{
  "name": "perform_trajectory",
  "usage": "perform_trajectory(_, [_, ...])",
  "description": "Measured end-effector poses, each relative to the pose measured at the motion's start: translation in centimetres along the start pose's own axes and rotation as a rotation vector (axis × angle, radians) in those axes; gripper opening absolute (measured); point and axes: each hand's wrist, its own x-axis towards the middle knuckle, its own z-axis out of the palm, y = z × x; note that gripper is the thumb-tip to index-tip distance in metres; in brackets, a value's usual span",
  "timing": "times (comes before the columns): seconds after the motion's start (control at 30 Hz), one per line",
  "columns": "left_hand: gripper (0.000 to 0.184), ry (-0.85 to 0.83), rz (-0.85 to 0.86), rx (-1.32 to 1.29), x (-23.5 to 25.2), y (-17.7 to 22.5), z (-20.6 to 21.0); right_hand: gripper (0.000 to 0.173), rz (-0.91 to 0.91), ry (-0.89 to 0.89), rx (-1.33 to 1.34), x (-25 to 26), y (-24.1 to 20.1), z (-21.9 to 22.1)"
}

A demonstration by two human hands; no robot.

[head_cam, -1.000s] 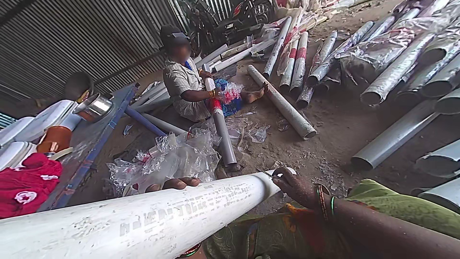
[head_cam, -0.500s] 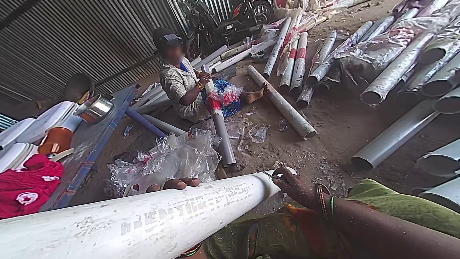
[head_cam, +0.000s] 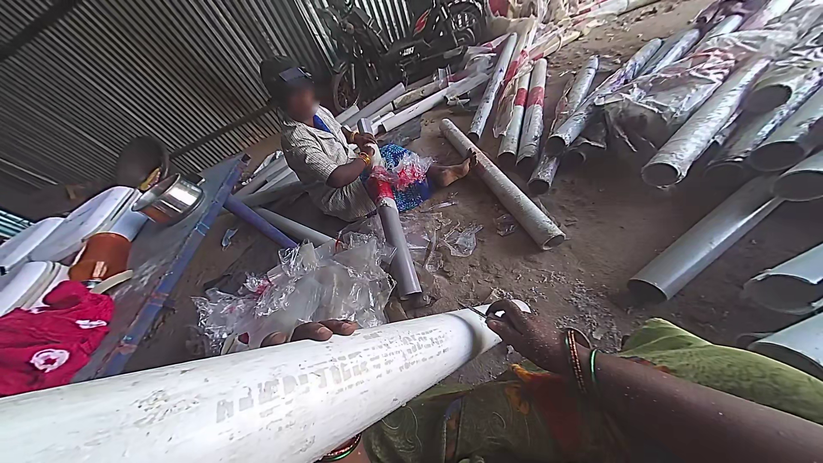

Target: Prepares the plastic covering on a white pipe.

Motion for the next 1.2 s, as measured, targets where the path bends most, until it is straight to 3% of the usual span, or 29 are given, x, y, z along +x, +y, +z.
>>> perform_trajectory(0.1, [0.039, 0.085, 0.005, 0.004, -0.1, -0.2, 0.7, 0.038, 0.000, -0.005, -0.004, 0.0, 0.0, 0.0])
perform_trajectory(0.2, [0.044, 0.004, 0.052, -0.035, -0.8, -0.8, -0.9, 0.037, 0.009, -0.009, -0.009, -0.1, -0.1, -0.1])
perform_trajectory(0.3, [0.038, 0.200, -0.027, 0.025, 0.4, 0.1, 2.3, 0.038, -0.005, -0.003, -0.006, -0.1, 0.0, 0.0])
perform_trajectory(0.53, [0.048, -0.038, 0.058, -0.080, -1.5, -1.1, -2.4, 0.037, 0.000, -0.001, -0.013, 0.0, 0.0, 0.0])
perform_trajectory(0.63, [0.041, 0.098, 0.005, -0.050, -0.5, -0.3, 0.5, 0.038, -0.004, 0.002, -0.011, 0.0, 0.0, 0.0])
perform_trajectory(1.2, [0.043, 0.049, 0.012, -0.033, -0.5, -0.4, 0.0, 0.038, -0.005, -0.010, -0.021, -0.1, 0.0, -0.1])
